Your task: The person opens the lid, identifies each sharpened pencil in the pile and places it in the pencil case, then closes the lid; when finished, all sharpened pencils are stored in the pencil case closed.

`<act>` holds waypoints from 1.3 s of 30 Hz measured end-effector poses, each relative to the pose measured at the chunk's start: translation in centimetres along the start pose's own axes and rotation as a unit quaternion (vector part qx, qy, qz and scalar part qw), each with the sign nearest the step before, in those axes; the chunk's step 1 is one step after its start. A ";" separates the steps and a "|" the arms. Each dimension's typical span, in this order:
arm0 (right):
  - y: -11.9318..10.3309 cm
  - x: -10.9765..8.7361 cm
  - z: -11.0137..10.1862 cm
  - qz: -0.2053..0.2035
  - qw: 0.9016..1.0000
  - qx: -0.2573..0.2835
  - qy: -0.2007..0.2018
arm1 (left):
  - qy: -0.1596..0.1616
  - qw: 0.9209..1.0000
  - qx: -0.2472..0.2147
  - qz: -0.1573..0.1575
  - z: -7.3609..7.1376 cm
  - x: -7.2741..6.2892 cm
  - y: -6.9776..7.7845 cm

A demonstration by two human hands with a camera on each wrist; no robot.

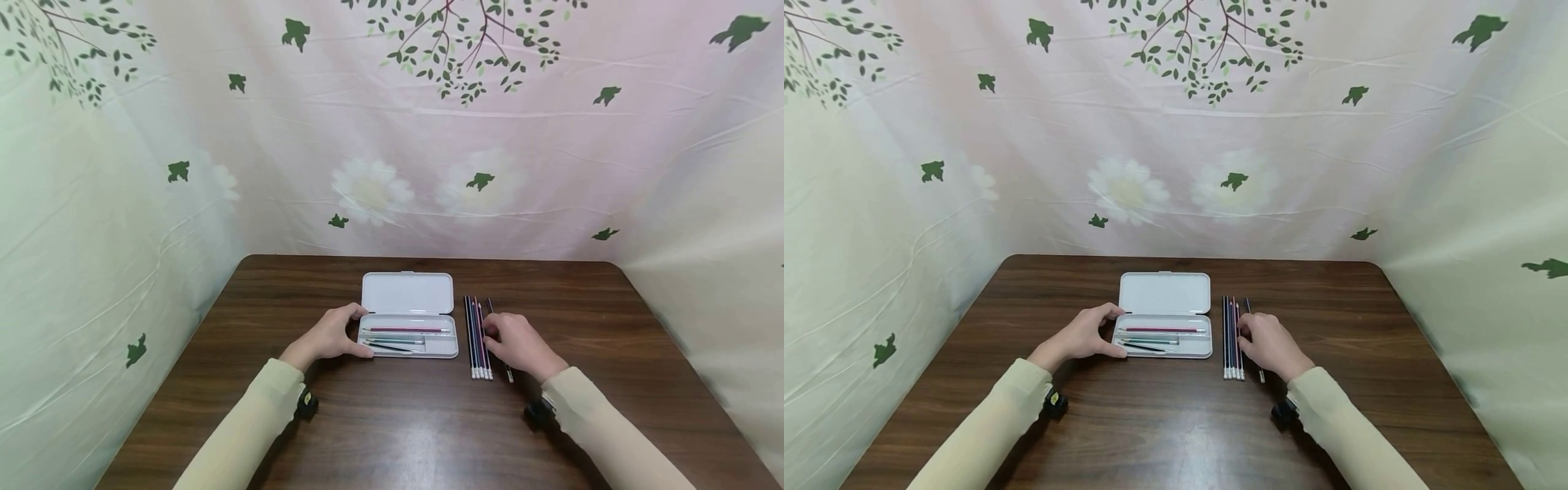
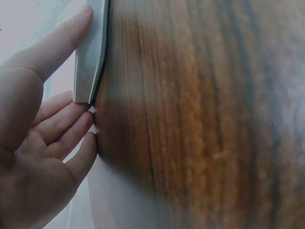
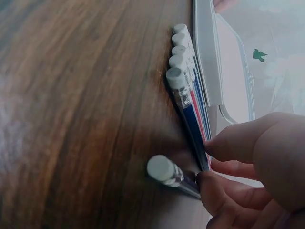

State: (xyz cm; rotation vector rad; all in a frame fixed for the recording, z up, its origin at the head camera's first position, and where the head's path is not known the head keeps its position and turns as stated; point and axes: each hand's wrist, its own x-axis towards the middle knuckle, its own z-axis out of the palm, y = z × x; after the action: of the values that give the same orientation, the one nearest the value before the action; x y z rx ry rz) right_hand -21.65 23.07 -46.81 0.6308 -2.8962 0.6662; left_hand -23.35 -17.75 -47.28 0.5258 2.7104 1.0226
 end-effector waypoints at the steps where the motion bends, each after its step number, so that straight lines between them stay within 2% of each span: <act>1: 0.0 0.0 0.0 0.002 1.000 -0.001 -0.002 | 0.000 1.000 0.000 0.000 0.0 0.0 0.0; 13: -0.6 0.5 0.0 0.017 1.000 -0.002 -0.021 | 0.000 1.000 0.001 0.002 0.0 0.0 -0.1; 23: -1.2 0.7 -0.2 0.020 0.999 -0.017 -0.019 | -0.003 1.000 0.004 -0.002 -0.1 0.1 -0.2; 32: -1.6 1.2 0.0 0.064 0.996 -0.031 -0.061 | 0.000 1.000 0.003 0.004 0.0 0.1 -0.3; 39: -1.6 1.3 0.2 0.079 0.994 -0.043 -0.056 | 0.001 1.000 -0.004 0.007 0.0 0.1 -0.2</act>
State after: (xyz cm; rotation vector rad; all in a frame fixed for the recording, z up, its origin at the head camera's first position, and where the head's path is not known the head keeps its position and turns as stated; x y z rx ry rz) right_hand -22.13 21.21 -46.14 0.4451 -3.0855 0.5355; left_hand -23.46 -17.84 -47.40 0.5437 2.7059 1.0374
